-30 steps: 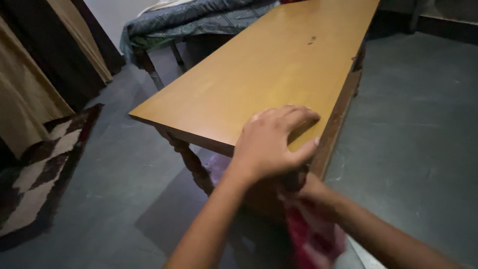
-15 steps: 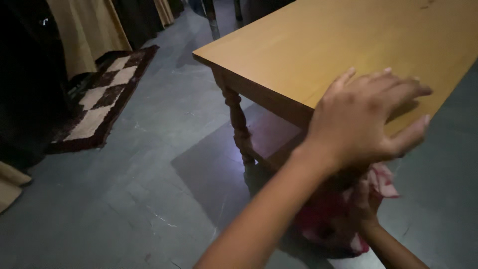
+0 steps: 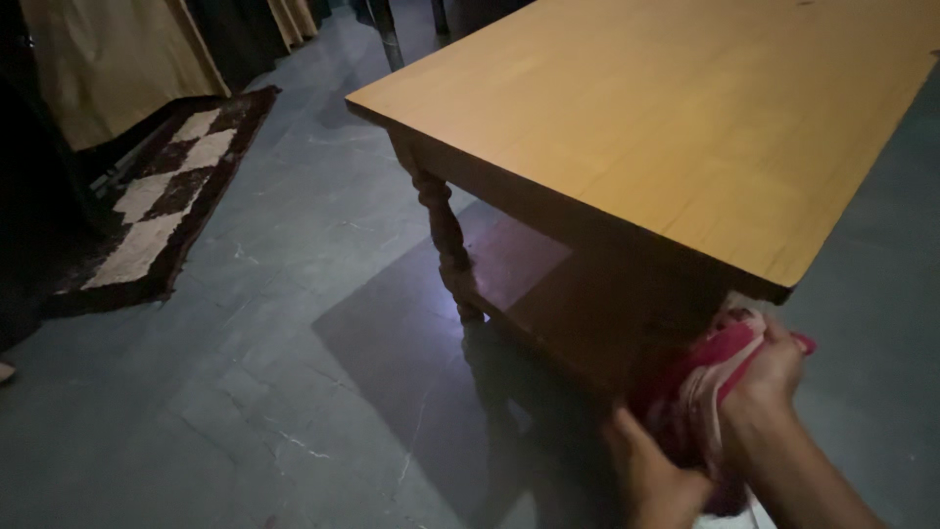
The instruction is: The person wipes the surface of a wooden table using a red and white patterned cloth. They move the cloth across the tabletop and along the edges, then wipe the table legs.
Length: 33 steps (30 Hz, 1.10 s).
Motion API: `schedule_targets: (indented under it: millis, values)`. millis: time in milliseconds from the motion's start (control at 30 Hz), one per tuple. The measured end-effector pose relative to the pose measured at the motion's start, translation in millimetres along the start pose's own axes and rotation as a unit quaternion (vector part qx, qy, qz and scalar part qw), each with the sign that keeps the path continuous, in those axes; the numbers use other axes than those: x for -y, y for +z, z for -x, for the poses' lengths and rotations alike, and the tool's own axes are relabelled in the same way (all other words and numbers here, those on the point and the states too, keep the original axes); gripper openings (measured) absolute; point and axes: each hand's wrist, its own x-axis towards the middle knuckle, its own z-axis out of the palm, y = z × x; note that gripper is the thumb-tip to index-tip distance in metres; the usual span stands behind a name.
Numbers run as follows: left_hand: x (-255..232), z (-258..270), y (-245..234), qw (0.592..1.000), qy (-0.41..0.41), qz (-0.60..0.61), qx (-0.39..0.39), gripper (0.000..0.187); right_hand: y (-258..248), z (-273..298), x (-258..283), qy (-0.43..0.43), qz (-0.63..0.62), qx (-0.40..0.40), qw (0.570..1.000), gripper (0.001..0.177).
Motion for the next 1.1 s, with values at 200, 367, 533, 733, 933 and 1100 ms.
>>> schedule_targets:
  millis: [200,367,533,733,933,1100]
  values:
    - [13,-41,15,0.922,-0.055,0.381,0.05,0.085,7,-6,0,-0.037,-0.058,0.101,0.993,0.016]
    - [8,-67,2,0.824,0.011,0.56,0.086,0.048,-4,30,-19,-0.401,0.28,0.131,0.863,0.032]
    - [-11,-54,-6,0.754,0.045,0.647,0.102,0.037,-28,91,-47,-0.573,0.485,0.071,0.657,0.086]
    - [-20,-33,-37,0.795,0.102,0.583,0.131,0.036,-46,106,-53,-0.41,0.499,0.205,0.736,0.099]
    - [-32,-31,-46,0.824,0.123,0.545,0.092,0.03,-63,60,-36,-0.218,0.443,0.167,0.853,0.054]
    - [-29,-27,-35,0.789,0.182,0.584,0.061,0.051,-70,18,2,-0.28,0.393,0.072,0.873,0.044]
